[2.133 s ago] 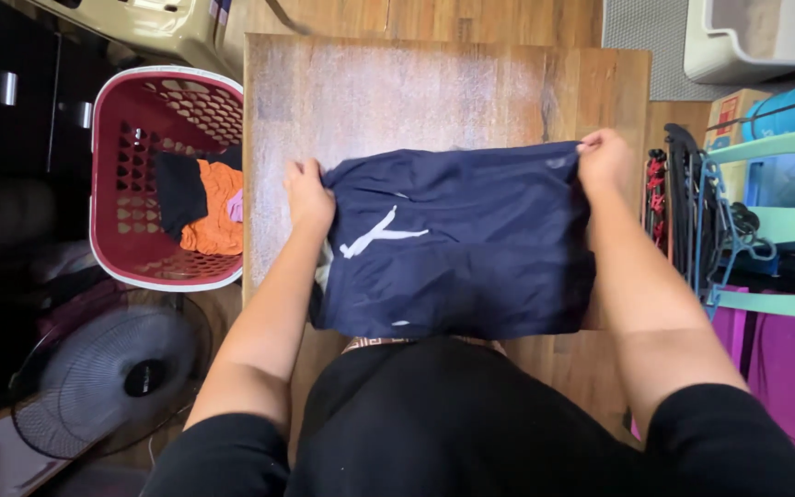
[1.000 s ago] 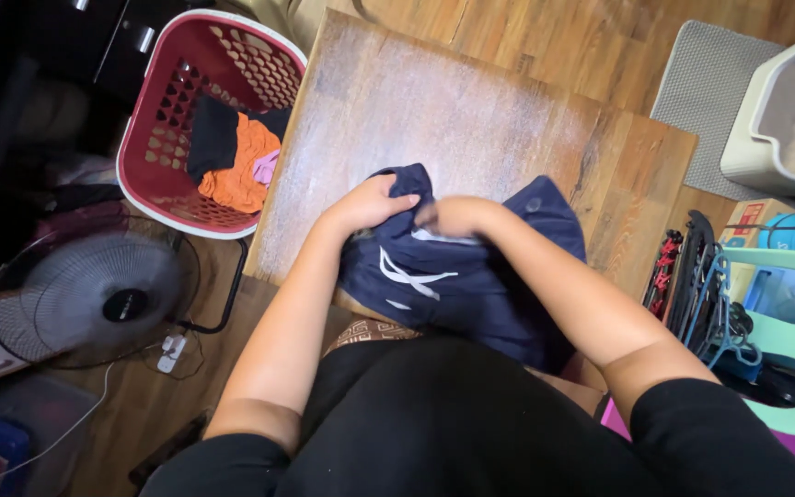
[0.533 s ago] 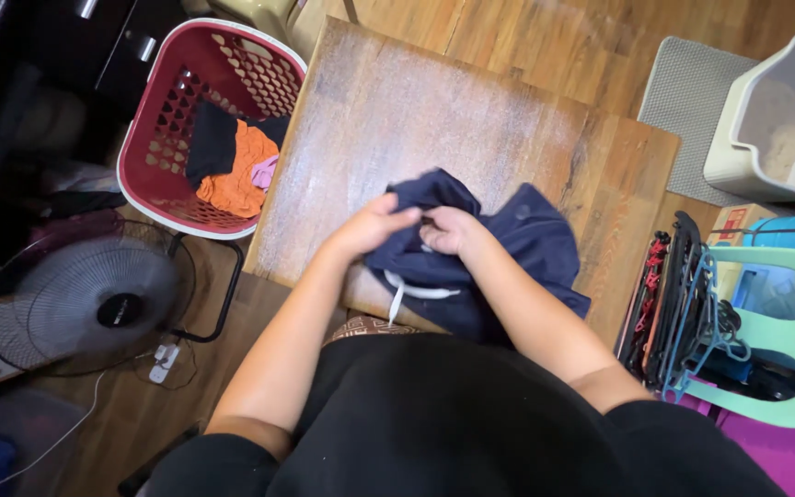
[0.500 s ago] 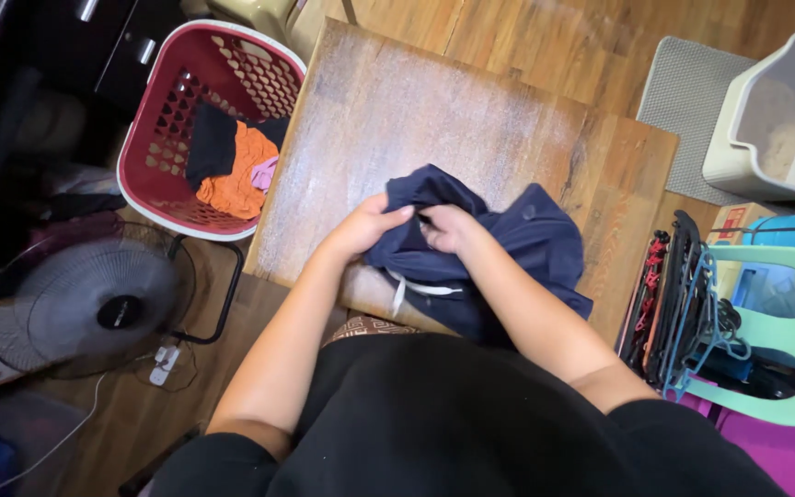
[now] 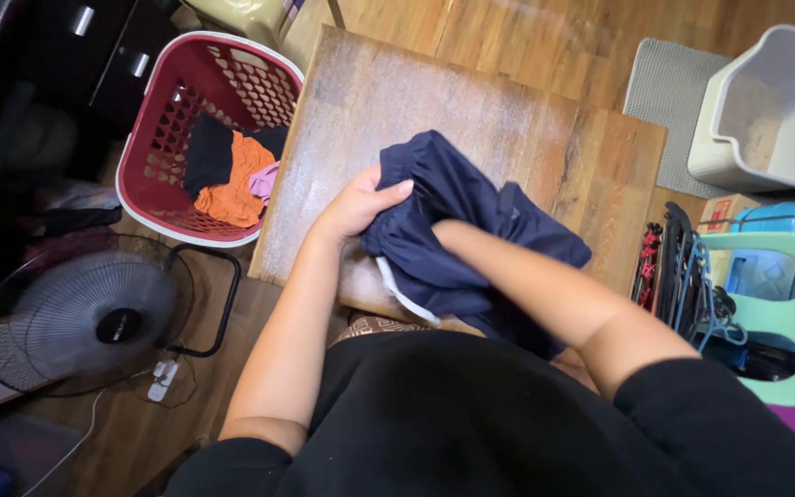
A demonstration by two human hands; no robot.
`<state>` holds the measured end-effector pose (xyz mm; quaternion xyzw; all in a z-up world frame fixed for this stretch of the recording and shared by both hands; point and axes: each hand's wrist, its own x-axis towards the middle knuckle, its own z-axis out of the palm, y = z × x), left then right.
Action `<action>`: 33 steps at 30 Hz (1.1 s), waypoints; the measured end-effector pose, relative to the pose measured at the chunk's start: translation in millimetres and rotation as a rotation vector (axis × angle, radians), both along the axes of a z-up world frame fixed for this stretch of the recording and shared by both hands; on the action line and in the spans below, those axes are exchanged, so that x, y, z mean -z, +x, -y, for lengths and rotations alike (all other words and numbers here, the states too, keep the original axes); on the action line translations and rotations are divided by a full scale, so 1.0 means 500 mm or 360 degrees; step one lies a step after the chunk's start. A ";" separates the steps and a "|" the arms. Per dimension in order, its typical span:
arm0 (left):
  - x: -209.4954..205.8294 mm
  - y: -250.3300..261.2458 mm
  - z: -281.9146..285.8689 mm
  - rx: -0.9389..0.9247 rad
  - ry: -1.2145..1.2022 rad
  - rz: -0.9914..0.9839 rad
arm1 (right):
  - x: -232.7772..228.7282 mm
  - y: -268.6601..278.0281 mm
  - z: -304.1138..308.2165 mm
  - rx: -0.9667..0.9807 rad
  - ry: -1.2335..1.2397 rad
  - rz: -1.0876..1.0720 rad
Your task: Folding various items of clothing and placing them neatly in stacks.
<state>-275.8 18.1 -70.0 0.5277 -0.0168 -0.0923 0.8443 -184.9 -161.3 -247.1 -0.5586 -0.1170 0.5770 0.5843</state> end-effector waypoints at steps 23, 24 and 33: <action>-0.087 -0.020 0.009 0.0555 0.0924 0.0380 | -0.321 -0.121 0.131 -0.0127 -0.0792 0.1523; -0.092 -0.011 -0.003 0.0558 0.0929 0.0389 | -0.345 -0.109 0.143 -0.0120 -0.0791 0.1529; -0.008 0.016 -0.128 -0.0079 0.0971 -0.0037 | -0.150 0.024 0.297 0.0777 -0.0755 0.2300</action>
